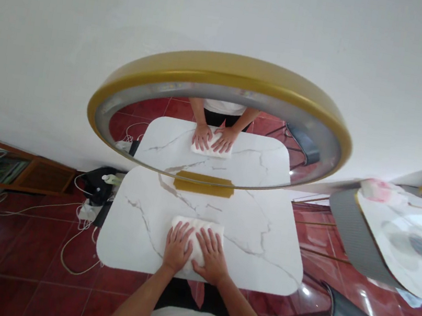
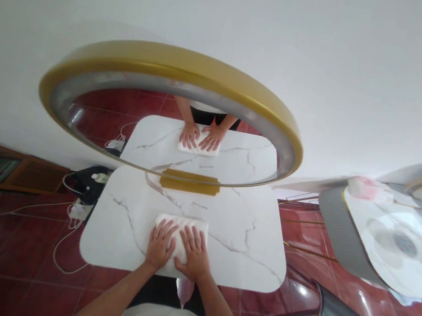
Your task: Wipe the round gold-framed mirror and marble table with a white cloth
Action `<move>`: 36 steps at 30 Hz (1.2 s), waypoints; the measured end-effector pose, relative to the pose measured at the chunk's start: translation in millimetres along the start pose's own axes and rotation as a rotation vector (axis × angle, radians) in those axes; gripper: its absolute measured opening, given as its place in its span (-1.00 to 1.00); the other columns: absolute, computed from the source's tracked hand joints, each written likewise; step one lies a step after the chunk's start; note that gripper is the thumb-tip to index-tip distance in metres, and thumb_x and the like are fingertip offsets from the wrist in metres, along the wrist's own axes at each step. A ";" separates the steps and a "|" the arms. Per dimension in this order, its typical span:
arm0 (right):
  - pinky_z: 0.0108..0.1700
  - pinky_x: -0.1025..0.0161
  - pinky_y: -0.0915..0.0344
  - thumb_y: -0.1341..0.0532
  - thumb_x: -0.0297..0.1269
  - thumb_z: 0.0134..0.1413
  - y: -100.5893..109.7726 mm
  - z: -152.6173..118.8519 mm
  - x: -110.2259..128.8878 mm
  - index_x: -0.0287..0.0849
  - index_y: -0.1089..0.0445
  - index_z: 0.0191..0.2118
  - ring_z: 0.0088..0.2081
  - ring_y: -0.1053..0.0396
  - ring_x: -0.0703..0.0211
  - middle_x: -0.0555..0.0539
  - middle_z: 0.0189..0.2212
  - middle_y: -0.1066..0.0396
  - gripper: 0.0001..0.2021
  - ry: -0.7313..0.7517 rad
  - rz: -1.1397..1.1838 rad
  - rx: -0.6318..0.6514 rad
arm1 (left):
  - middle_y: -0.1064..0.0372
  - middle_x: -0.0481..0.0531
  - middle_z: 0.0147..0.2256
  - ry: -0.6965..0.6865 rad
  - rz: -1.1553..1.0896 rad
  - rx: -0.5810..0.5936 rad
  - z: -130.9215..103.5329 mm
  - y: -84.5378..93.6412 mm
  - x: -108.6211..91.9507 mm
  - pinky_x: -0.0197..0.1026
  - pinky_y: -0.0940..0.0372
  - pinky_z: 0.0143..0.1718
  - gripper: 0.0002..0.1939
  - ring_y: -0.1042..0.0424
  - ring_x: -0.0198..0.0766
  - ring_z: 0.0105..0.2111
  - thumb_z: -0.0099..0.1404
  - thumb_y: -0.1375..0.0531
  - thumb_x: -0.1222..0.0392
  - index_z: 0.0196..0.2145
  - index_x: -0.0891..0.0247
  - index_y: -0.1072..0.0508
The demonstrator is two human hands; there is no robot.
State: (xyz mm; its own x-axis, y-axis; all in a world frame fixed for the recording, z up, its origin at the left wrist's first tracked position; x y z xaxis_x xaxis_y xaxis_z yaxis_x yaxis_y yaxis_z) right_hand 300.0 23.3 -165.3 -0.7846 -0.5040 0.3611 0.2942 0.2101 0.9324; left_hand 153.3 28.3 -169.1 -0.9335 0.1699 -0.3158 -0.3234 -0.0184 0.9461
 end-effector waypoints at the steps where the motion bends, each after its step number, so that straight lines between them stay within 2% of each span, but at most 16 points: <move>1: 0.26 -0.15 0.23 -0.12 0.01 0.00 0.4 2.2 -2.9 -0.14 0.24 0.33 0.30 0.26 -0.16 -0.09 0.32 0.24 -0.17 -0.012 -0.005 -0.003 | -0.18 -0.01 0.18 -0.008 -0.003 0.004 4.9 -0.1 -0.5 0.11 0.09 0.21 -0.52 0.00 -0.05 0.24 0.25 -0.04 0.25 0.13 0.05 -0.28; 15: 0.26 -0.17 0.30 -0.10 0.01 0.00 8.3 36.2 -34.2 -0.15 0.24 0.33 0.31 0.28 -0.17 -0.09 0.32 0.25 -0.17 -0.058 -0.027 -0.016 | -0.21 -0.02 0.16 -0.058 -0.045 0.017 61.0 -2.7 0.6 0.08 0.10 0.20 -0.52 -0.04 -0.04 0.22 0.23 -0.06 0.20 0.12 0.05 -0.30; 25: 0.26 -0.17 0.25 -0.12 0.01 -0.03 16.3 64.0 -52.3 -0.15 0.23 0.33 0.30 0.25 -0.17 -0.09 0.32 0.22 -0.15 -0.054 -0.042 -0.068 | -0.22 -0.01 0.15 -0.051 -0.070 0.006 94.3 -3.8 4.4 0.09 0.10 0.20 -0.54 -0.03 -0.05 0.22 0.23 -0.05 0.20 0.10 0.05 -0.32; 30: 0.26 -0.18 0.27 -0.10 0.02 -0.01 18.2 72.4 -57.7 -0.14 0.23 0.33 0.31 0.26 -0.17 -0.09 0.32 0.25 -0.17 -0.048 -0.040 -0.052 | -0.22 -0.01 0.15 -0.048 -0.088 0.003 105.2 -1.6 5.1 0.09 0.07 0.19 -0.55 -0.04 -0.04 0.22 0.24 -0.05 0.20 0.10 0.06 -0.32; 36: 0.26 -0.18 0.29 -0.11 0.03 -0.01 18.3 74.5 -58.8 -0.15 0.22 0.33 0.31 0.27 -0.17 -0.10 0.32 0.25 -0.16 -0.043 -0.042 -0.058 | -0.21 -0.01 0.16 -0.045 -0.084 0.003 106.1 -2.6 6.4 0.10 0.09 0.19 -0.55 -0.03 -0.04 0.22 0.25 -0.05 0.19 0.10 0.06 -0.31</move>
State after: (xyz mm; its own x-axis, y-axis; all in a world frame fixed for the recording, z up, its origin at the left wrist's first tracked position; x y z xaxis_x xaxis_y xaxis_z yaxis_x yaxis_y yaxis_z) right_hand 310.9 119.3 -170.7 -0.8192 -0.4748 0.3216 0.2903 0.1403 0.9466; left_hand 164.6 134.0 -165.9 -0.8952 0.2144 -0.3906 -0.3997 0.0010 0.9166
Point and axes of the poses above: each hand's wrist, its own z-axis towards the middle knuckle, its own y-axis out of the back of the hand, x = y × z, the point moved 5 cm from there along z, towards the middle knuckle
